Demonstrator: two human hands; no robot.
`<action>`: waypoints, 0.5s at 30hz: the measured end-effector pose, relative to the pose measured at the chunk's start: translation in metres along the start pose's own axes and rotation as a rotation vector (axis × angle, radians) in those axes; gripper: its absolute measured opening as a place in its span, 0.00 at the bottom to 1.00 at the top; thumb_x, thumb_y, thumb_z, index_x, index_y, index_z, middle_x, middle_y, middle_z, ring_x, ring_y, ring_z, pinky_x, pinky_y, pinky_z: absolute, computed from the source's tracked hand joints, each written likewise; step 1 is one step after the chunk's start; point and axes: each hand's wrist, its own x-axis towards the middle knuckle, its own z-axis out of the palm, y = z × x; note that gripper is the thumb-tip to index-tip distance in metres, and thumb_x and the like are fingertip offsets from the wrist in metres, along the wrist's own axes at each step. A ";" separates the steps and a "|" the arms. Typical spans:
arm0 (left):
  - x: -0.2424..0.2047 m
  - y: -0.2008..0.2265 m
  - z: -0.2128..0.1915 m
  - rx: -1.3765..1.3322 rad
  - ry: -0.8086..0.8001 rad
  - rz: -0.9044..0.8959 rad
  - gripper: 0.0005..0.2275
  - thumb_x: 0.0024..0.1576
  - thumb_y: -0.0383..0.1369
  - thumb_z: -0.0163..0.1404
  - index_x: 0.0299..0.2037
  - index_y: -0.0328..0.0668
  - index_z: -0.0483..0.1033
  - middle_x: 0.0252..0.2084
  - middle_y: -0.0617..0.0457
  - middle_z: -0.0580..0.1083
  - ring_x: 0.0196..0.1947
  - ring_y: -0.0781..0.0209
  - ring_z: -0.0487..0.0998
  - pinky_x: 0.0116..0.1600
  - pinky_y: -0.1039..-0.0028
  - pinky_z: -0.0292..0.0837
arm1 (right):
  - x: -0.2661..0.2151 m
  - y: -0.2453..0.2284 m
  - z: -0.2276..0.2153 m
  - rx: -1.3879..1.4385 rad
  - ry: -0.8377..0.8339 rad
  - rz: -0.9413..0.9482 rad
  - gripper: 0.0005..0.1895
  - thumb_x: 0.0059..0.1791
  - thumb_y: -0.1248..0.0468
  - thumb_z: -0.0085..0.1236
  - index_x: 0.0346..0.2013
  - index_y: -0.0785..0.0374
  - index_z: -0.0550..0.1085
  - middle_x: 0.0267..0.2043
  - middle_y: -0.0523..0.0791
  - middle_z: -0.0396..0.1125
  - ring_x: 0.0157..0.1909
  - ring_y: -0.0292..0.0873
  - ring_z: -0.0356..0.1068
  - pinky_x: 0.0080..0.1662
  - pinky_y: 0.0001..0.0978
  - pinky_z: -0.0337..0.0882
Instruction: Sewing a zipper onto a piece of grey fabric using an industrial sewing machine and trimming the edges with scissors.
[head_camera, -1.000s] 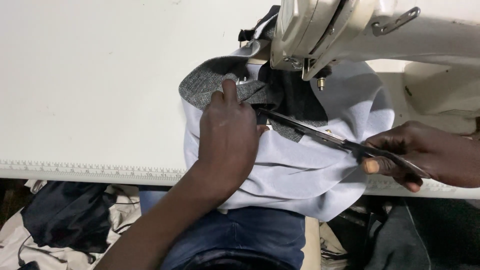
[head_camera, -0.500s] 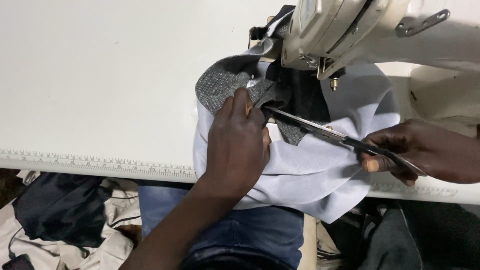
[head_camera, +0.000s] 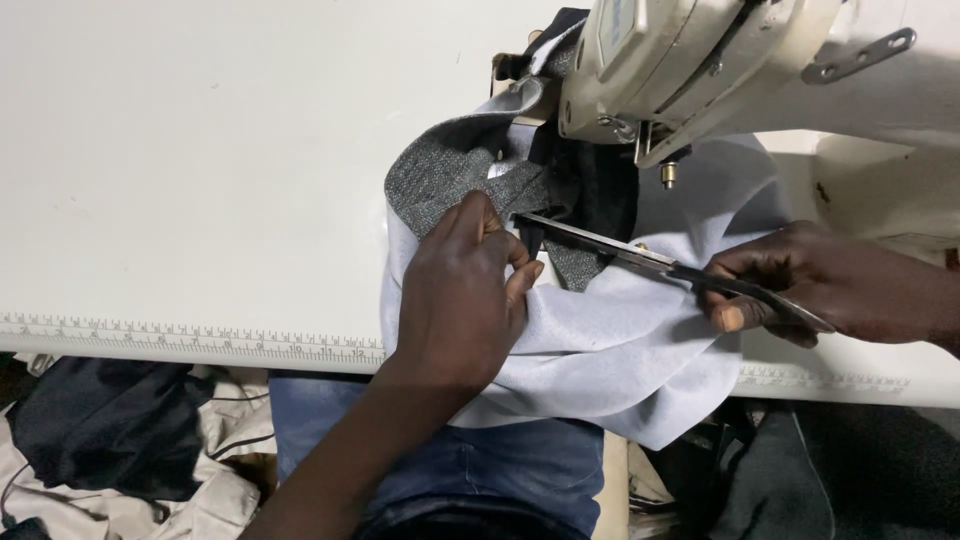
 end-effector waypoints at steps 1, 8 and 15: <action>-0.001 -0.001 0.001 0.042 -0.008 0.020 0.05 0.53 0.28 0.61 0.30 0.37 0.78 0.40 0.47 0.68 0.42 0.48 0.72 0.45 0.60 0.69 | -0.001 0.000 0.001 -0.068 -0.007 0.083 0.17 0.42 0.48 0.63 0.29 0.54 0.92 0.22 0.40 0.82 0.22 0.37 0.74 0.29 0.30 0.75; 0.001 -0.003 -0.004 0.011 -0.047 0.009 0.06 0.53 0.28 0.63 0.30 0.38 0.79 0.39 0.47 0.69 0.41 0.48 0.74 0.42 0.59 0.70 | 0.007 0.000 0.000 0.002 0.007 0.133 0.14 0.42 0.51 0.66 0.29 0.55 0.90 0.27 0.40 0.85 0.30 0.39 0.81 0.37 0.36 0.80; 0.002 -0.006 -0.002 -0.030 -0.060 0.021 0.07 0.54 0.33 0.62 0.29 0.39 0.81 0.37 0.51 0.69 0.40 0.50 0.73 0.45 0.61 0.69 | 0.008 0.018 0.002 -0.041 0.019 0.103 0.18 0.44 0.49 0.59 0.31 0.53 0.91 0.25 0.40 0.86 0.26 0.39 0.80 0.32 0.34 0.81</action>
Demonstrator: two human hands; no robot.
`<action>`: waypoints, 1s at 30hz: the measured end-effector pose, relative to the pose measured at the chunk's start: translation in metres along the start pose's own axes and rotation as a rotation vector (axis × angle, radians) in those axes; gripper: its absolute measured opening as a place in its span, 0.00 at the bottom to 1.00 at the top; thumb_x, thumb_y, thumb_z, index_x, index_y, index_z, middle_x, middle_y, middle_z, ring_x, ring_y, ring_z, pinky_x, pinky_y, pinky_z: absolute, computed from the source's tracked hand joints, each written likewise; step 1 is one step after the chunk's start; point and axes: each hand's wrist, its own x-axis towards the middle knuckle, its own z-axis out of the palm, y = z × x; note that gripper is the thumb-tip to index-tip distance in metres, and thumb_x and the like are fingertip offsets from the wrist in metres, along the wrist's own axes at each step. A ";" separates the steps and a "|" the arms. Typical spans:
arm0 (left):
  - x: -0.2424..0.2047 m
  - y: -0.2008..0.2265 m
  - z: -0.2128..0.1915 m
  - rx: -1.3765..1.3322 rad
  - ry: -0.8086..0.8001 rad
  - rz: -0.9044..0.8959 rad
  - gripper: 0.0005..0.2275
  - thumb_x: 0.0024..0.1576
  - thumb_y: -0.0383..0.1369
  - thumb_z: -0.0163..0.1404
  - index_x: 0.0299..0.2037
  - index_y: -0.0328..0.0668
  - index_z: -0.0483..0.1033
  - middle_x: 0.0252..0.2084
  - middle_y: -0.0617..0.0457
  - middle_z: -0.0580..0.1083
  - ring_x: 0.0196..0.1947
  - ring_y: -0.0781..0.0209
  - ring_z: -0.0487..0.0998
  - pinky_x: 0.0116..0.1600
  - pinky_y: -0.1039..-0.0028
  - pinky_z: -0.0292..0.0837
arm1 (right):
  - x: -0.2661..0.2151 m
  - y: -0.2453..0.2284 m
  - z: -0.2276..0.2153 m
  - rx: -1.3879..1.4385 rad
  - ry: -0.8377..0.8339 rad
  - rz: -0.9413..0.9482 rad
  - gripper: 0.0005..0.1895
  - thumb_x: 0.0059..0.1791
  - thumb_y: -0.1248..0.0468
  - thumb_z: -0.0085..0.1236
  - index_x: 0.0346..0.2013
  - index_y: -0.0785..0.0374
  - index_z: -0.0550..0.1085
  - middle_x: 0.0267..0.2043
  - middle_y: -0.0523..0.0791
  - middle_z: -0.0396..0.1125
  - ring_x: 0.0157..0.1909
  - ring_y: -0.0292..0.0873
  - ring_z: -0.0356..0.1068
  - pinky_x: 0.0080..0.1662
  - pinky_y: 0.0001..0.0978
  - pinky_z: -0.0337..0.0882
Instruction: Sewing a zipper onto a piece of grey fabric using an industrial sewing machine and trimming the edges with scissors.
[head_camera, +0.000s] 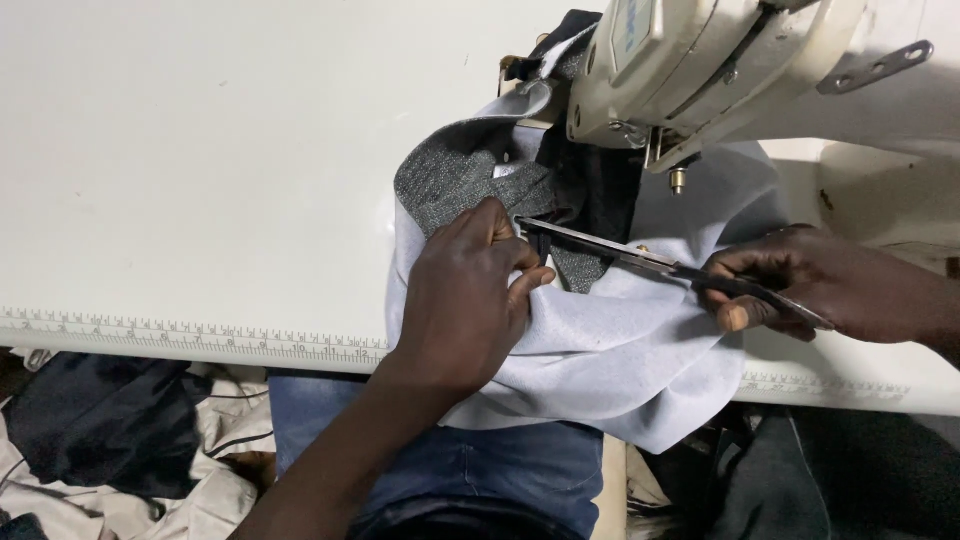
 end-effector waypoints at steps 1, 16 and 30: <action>0.000 0.000 -0.001 -0.019 0.003 0.012 0.06 0.55 0.33 0.61 0.30 0.40 0.81 0.36 0.51 0.68 0.39 0.50 0.73 0.44 0.61 0.69 | 0.000 0.002 0.001 0.015 0.028 -0.012 0.18 0.45 0.51 0.58 0.33 0.53 0.91 0.25 0.41 0.85 0.25 0.40 0.79 0.32 0.35 0.79; 0.001 -0.006 0.000 -0.077 0.028 0.040 0.03 0.54 0.29 0.62 0.31 0.40 0.83 0.33 0.53 0.68 0.35 0.54 0.72 0.39 0.62 0.68 | 0.006 0.001 0.004 0.005 0.041 -0.163 0.15 0.42 0.48 0.66 0.25 0.54 0.90 0.19 0.39 0.79 0.20 0.37 0.73 0.26 0.31 0.74; 0.001 -0.010 0.001 -0.061 0.003 0.087 0.03 0.55 0.31 0.57 0.33 0.47 0.85 0.35 0.52 0.68 0.39 0.50 0.73 0.43 0.59 0.65 | 0.010 0.003 0.014 0.143 0.042 -0.267 0.14 0.43 0.53 0.71 0.19 0.57 0.81 0.16 0.38 0.69 0.18 0.36 0.62 0.24 0.32 0.64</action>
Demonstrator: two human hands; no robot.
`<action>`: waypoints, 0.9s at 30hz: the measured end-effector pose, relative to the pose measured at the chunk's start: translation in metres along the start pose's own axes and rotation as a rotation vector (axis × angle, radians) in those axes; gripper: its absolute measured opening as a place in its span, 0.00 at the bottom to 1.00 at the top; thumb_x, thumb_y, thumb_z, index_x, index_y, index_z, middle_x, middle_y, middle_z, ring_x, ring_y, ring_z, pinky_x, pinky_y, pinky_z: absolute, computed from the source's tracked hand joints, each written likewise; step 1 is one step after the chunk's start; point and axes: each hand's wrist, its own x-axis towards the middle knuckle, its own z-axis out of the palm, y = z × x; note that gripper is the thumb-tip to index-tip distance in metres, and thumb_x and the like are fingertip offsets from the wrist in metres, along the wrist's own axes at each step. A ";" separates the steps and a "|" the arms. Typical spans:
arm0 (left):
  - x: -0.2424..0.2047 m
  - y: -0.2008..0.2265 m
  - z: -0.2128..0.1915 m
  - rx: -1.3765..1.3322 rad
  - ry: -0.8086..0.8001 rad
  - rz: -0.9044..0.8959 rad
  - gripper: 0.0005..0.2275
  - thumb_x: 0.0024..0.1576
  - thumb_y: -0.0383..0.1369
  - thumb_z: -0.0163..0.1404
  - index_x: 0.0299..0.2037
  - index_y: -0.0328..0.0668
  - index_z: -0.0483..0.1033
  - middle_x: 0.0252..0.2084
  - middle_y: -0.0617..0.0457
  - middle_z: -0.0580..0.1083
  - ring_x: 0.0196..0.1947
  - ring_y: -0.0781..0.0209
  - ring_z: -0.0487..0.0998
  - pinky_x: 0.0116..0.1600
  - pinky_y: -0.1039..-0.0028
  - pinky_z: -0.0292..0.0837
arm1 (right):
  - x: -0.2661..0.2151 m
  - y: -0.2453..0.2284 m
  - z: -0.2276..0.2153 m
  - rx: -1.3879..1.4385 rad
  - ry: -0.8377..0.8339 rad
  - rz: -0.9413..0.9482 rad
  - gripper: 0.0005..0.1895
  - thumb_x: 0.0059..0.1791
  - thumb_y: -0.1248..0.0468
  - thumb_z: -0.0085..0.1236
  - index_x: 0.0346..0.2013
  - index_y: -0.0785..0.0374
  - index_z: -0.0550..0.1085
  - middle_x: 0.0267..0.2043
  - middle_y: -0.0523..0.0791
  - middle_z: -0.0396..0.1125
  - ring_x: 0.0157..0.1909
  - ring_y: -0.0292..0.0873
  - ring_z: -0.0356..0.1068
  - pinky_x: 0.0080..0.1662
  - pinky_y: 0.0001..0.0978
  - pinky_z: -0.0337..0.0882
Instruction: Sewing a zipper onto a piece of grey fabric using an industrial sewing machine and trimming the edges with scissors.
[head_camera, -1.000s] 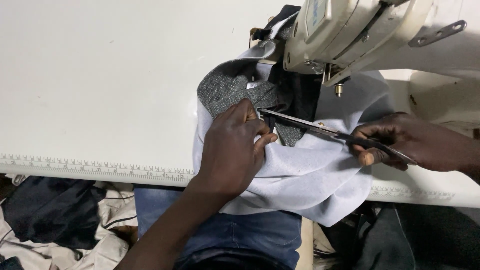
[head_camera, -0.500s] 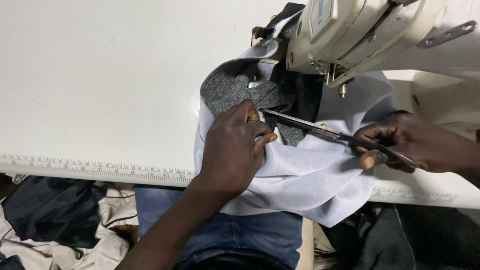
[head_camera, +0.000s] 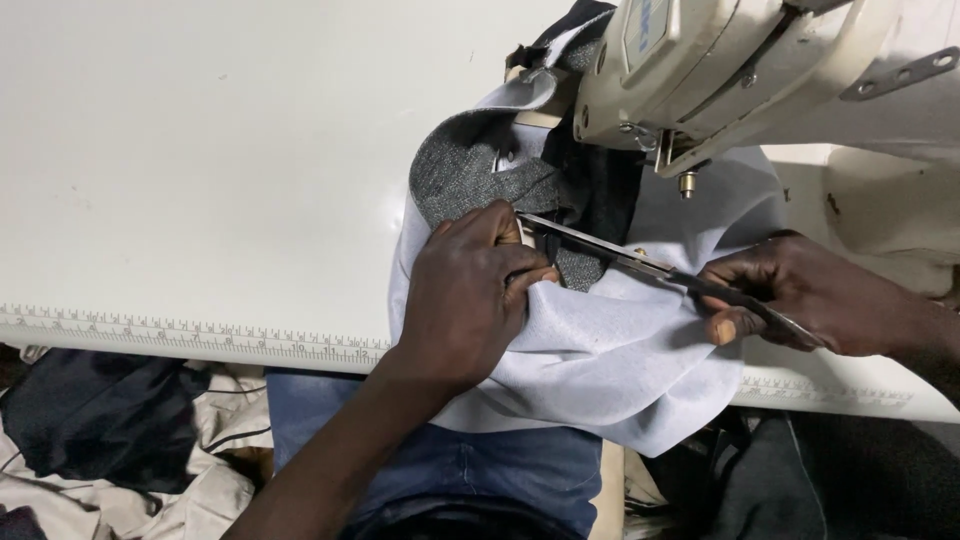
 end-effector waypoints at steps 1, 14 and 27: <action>0.001 0.000 0.000 -0.009 -0.004 -0.013 0.03 0.54 0.31 0.58 0.33 0.45 0.85 0.34 0.52 0.68 0.38 0.50 0.73 0.43 0.59 0.65 | 0.000 0.001 0.000 -0.028 0.006 0.042 0.13 0.42 0.52 0.70 0.20 0.56 0.83 0.17 0.39 0.73 0.20 0.37 0.67 0.26 0.32 0.68; 0.004 -0.002 0.004 0.002 0.017 0.023 0.05 0.58 0.38 0.57 0.35 0.53 0.85 0.35 0.58 0.67 0.39 0.58 0.73 0.44 0.63 0.59 | 0.004 -0.042 -0.002 -0.113 -0.085 0.200 0.24 0.44 0.42 0.57 0.20 0.60 0.80 0.15 0.43 0.71 0.14 0.39 0.68 0.23 0.33 0.74; -0.004 -0.004 0.001 0.047 -0.006 -0.015 0.03 0.55 0.32 0.57 0.34 0.52 0.86 0.32 0.56 0.67 0.37 0.55 0.72 0.43 0.61 0.59 | 0.002 -0.007 0.008 -0.064 0.008 -0.005 0.18 0.42 0.48 0.67 0.18 0.57 0.80 0.15 0.39 0.69 0.16 0.36 0.63 0.21 0.31 0.65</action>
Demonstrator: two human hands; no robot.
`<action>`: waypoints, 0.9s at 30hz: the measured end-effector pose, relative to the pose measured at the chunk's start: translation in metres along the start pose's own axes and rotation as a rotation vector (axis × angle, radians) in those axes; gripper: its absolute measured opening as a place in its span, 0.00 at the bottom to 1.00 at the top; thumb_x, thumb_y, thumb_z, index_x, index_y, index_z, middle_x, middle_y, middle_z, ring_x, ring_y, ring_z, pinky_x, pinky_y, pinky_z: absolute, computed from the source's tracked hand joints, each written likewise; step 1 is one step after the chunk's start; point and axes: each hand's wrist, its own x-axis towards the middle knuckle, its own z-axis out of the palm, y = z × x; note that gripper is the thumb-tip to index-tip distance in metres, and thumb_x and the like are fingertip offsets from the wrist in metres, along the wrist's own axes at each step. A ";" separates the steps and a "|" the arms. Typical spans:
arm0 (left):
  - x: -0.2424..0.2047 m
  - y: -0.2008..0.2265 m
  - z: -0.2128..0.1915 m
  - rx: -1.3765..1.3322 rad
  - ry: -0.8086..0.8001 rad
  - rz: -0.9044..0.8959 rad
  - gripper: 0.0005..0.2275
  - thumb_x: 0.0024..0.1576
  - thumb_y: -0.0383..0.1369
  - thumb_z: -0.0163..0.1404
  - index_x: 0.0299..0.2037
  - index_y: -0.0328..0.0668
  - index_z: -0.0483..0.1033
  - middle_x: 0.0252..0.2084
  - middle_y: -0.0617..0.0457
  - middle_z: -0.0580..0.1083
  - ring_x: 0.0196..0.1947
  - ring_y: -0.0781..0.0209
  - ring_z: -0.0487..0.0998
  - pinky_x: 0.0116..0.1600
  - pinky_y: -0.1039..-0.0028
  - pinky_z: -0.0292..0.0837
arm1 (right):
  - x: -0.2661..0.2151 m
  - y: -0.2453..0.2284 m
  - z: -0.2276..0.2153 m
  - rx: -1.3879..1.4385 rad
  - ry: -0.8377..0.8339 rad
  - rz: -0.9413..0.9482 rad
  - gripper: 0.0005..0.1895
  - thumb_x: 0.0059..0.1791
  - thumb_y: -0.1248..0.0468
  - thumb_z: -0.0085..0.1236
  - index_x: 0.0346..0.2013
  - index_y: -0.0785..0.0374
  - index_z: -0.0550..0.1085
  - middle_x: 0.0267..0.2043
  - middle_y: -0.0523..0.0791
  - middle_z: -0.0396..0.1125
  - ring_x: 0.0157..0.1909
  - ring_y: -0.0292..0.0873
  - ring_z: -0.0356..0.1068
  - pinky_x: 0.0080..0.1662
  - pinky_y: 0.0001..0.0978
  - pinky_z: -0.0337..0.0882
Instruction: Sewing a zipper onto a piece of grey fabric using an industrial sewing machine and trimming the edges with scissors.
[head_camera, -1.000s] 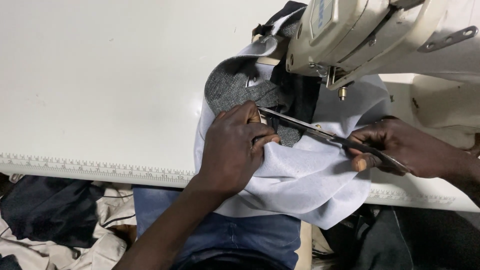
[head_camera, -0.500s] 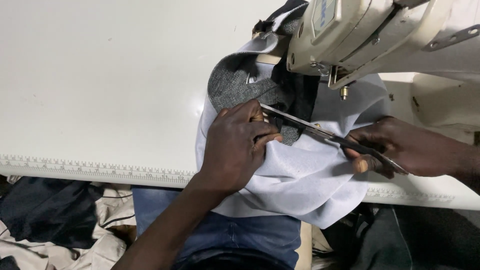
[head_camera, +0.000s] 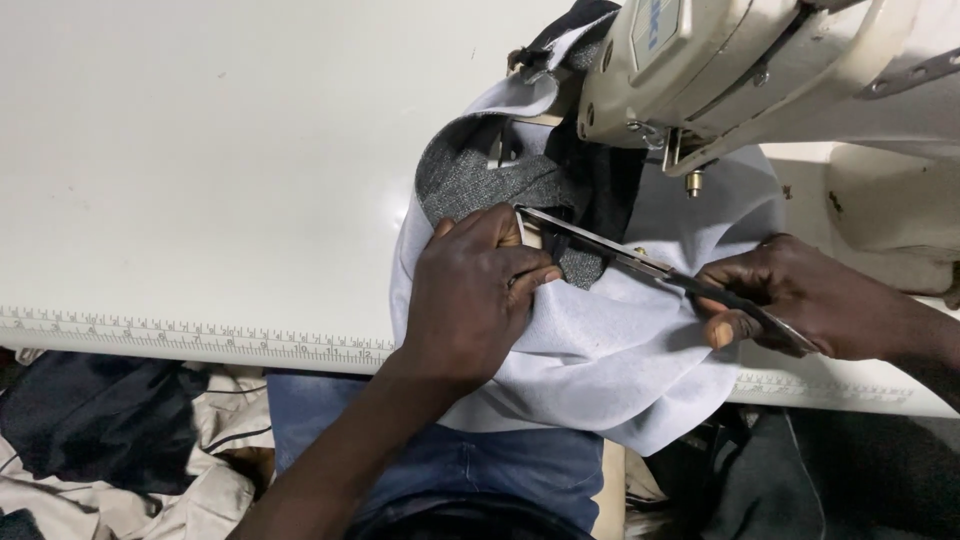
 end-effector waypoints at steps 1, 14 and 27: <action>0.000 0.001 -0.001 -0.011 0.002 -0.004 0.03 0.55 0.32 0.58 0.34 0.50 0.86 0.33 0.55 0.69 0.38 0.54 0.73 0.43 0.61 0.60 | 0.000 0.000 0.001 -0.013 0.005 -0.040 0.18 0.42 0.47 0.67 0.17 0.56 0.81 0.15 0.38 0.69 0.15 0.35 0.63 0.20 0.30 0.65; -0.002 -0.003 -0.002 -0.009 0.008 0.045 0.04 0.57 0.34 0.56 0.33 0.51 0.84 0.32 0.56 0.66 0.36 0.55 0.72 0.42 0.62 0.59 | 0.000 -0.006 0.000 -0.038 0.025 -0.028 0.22 0.43 0.45 0.66 0.15 0.55 0.74 0.15 0.37 0.65 0.17 0.36 0.58 0.23 0.32 0.62; 0.001 -0.001 -0.011 -0.042 -0.041 0.055 0.07 0.55 0.30 0.54 0.36 0.54 0.86 0.36 0.55 0.70 0.40 0.53 0.75 0.45 0.60 0.61 | -0.002 -0.007 -0.006 0.048 -0.091 -0.017 0.26 0.44 0.39 0.55 0.21 0.57 0.80 0.13 0.39 0.73 0.10 0.33 0.71 0.14 0.27 0.76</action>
